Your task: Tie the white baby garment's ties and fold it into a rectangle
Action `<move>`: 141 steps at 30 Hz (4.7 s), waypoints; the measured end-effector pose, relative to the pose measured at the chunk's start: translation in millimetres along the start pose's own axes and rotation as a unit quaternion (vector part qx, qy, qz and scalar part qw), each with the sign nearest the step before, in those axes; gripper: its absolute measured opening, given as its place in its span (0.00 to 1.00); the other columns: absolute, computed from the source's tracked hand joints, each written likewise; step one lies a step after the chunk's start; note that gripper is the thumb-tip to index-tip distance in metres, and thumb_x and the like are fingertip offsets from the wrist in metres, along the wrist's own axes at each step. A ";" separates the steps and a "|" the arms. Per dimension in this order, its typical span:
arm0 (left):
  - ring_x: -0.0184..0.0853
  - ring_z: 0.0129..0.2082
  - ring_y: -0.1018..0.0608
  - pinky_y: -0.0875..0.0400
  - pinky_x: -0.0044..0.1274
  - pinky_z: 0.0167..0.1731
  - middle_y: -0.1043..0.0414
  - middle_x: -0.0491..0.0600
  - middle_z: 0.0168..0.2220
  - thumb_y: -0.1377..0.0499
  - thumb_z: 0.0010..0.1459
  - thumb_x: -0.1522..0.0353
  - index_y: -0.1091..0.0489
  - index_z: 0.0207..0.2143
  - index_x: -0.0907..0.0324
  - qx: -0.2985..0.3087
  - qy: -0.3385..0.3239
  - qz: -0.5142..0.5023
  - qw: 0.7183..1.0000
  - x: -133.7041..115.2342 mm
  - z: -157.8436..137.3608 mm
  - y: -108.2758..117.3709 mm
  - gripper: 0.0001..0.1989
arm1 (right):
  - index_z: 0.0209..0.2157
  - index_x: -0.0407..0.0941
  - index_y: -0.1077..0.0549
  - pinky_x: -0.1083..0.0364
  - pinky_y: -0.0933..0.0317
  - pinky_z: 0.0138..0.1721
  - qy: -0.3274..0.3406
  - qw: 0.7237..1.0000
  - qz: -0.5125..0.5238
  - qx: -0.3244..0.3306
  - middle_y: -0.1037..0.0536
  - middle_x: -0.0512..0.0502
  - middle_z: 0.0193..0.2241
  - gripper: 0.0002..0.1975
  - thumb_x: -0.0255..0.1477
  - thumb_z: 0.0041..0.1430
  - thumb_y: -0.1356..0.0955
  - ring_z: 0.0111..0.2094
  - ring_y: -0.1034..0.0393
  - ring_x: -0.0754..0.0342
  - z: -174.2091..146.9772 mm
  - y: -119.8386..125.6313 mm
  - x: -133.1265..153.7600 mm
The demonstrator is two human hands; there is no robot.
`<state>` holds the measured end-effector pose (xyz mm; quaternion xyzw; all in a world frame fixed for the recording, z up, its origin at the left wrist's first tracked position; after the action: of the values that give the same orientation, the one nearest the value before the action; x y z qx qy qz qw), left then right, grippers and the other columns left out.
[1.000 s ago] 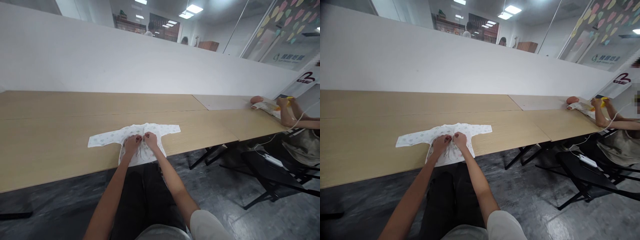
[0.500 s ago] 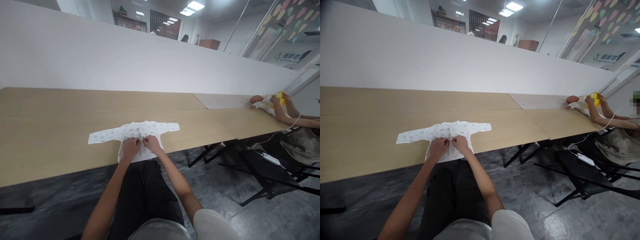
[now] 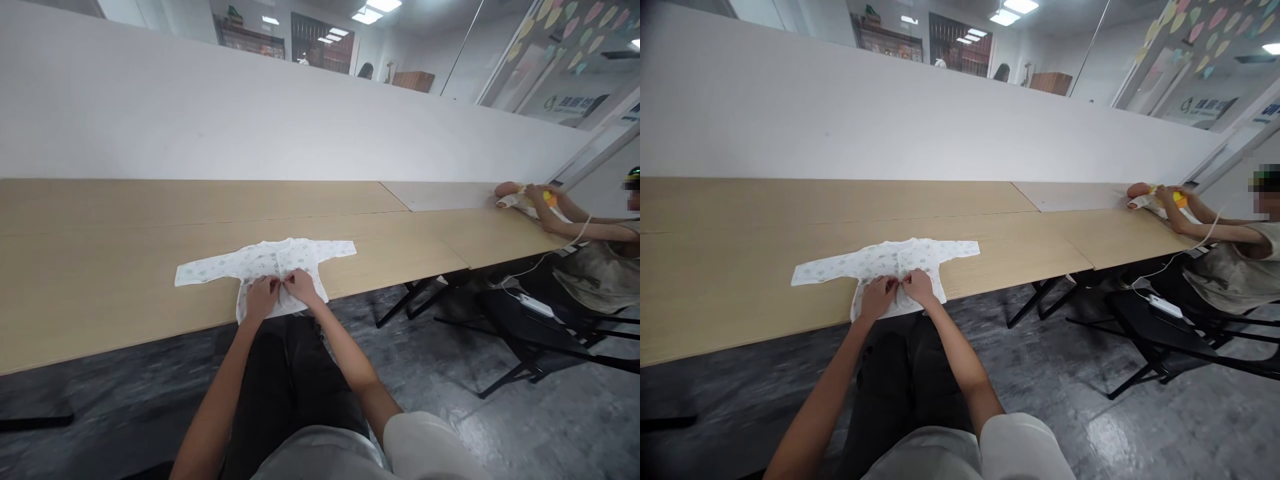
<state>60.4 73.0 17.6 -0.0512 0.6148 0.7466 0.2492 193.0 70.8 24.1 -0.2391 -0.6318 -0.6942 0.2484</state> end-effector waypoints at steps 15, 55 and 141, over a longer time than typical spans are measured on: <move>0.46 0.48 0.27 0.37 0.35 0.47 0.26 0.58 0.44 0.54 0.64 0.66 0.30 0.41 0.60 0.018 -0.019 0.044 0.999 -12.0 1.1 0.3 0.14 | 0.35 0.42 0.22 0.55 0.41 0.44 -0.030 0.998 -0.047 -0.026 0.23 0.40 0.38 0.10 0.24 0.61 0.37 0.43 0.31 0.50 -3.2 -5.5 6.6; 0.43 0.50 0.26 0.36 0.35 0.51 0.23 0.54 0.45 0.50 0.62 0.64 0.28 0.45 0.57 -0.028 -0.007 -0.027 0.999 -2.7 -9.7 13.2 0.15 | 0.33 0.44 0.23 0.60 0.39 0.38 0.008 0.997 0.070 -0.025 0.19 0.48 0.31 0.06 0.24 0.57 0.33 0.33 0.27 0.56 -2.8 10.5 -7.4; 0.38 0.41 0.23 0.31 0.28 0.47 0.21 0.51 0.41 0.50 0.59 0.64 0.24 0.39 0.57 -0.083 0.051 -0.223 0.970 26.8 91.3 -15.0 0.16 | 0.31 0.47 0.30 0.59 0.34 0.37 0.080 0.966 0.228 -0.090 0.25 0.54 0.26 0.08 0.22 0.48 0.36 0.30 0.29 0.57 96.9 -15.2 -13.9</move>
<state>64.6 169.2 15.7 -0.2454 0.5356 0.7170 0.3725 195.6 169.1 12.0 -0.3418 -0.4735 -0.6904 0.4268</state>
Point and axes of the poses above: each hand's wrist, its own z-axis towards the middle knuckle, its own y-axis out of the back of the hand, x = y × z, the point moved 4 cm from there along z, towards the middle knuckle
